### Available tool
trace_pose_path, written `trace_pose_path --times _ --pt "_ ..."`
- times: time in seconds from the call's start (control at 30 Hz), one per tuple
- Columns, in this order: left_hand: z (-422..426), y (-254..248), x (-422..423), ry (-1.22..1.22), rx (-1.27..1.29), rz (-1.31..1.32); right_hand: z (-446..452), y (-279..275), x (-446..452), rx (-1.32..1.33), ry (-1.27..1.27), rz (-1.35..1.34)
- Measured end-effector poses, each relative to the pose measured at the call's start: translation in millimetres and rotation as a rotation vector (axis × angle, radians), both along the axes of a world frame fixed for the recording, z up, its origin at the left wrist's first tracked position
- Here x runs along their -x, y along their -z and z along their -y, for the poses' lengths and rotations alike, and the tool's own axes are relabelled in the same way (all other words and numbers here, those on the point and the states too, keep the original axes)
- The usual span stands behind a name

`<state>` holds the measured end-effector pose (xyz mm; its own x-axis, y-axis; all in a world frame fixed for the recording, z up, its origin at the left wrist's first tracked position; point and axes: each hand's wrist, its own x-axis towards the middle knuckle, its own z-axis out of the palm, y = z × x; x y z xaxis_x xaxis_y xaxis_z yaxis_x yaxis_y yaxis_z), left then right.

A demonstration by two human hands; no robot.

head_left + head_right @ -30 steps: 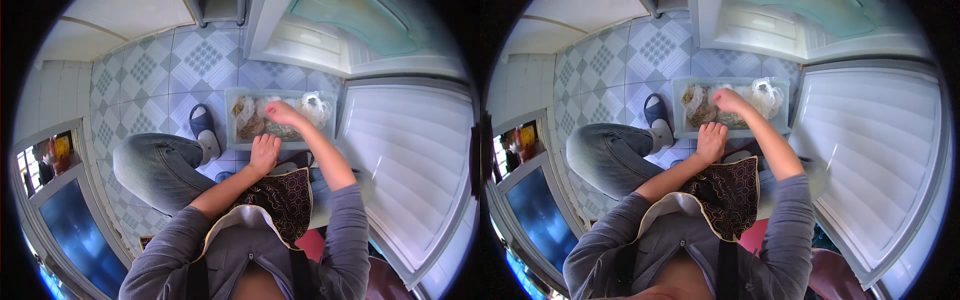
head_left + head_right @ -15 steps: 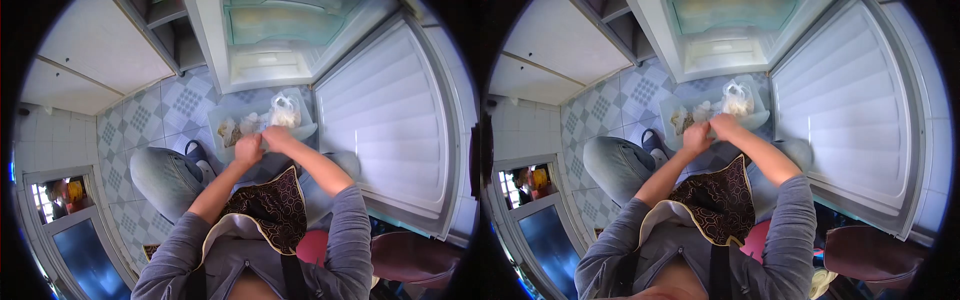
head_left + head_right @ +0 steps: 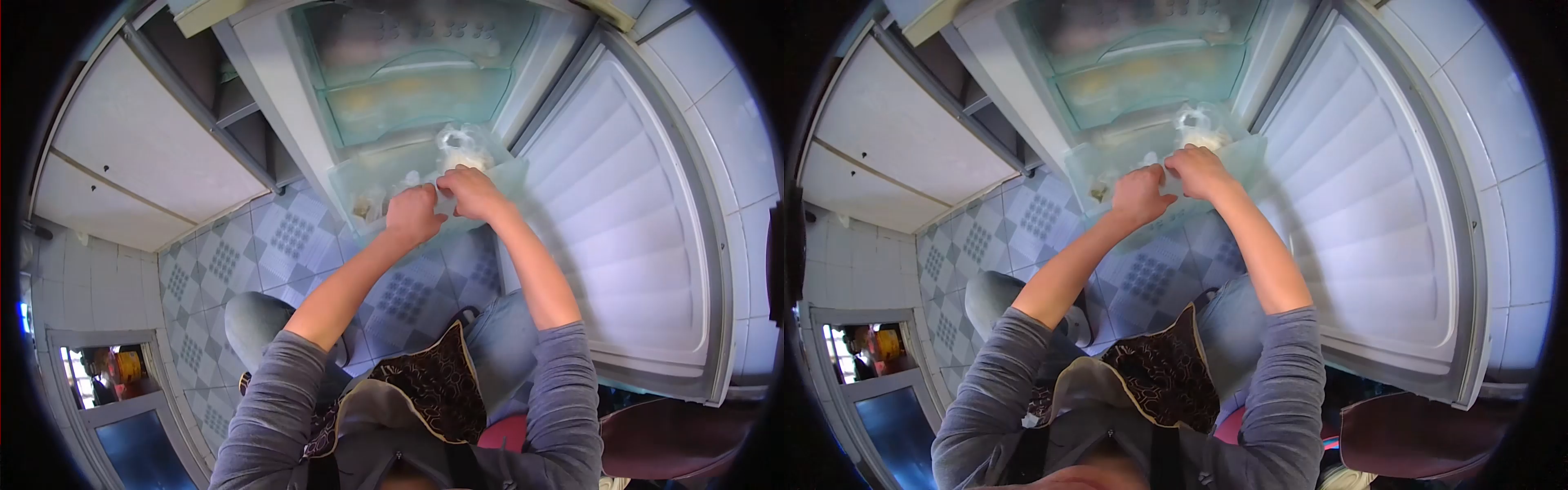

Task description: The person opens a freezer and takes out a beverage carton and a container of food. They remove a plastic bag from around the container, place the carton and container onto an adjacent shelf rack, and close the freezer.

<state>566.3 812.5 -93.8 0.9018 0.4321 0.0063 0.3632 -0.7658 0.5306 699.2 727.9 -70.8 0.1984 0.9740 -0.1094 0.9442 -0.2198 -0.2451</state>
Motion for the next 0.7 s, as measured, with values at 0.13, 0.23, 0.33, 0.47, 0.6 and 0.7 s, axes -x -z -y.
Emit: trace_pose_path --times 0.13,0.23,0.33,0.47,0.6,0.7 --pt "0 1 -14 -0.023 -0.006 -0.051 0 5 -17 -0.019 -0.043 -0.050" --pt "-6 -16 -13 -0.011 0.006 -0.081 2 -6 -15 -0.042 -0.076 -0.104" --pt "-16 -25 -9 0.101 0.025 -0.108 1 -17 -17 -0.024 -0.112 -0.196" --pt "-38 -23 -20 0.215 -0.009 -0.143 -8 -17 -25 0.073 -0.062 -0.281" --pt "-52 6 -25 0.203 -0.022 -0.090 -16 2 -25 0.085 -0.007 -0.248" --pt "-61 2 -25 0.222 -0.032 -0.107 -26 4 -25 0.116 -0.034 -0.238"
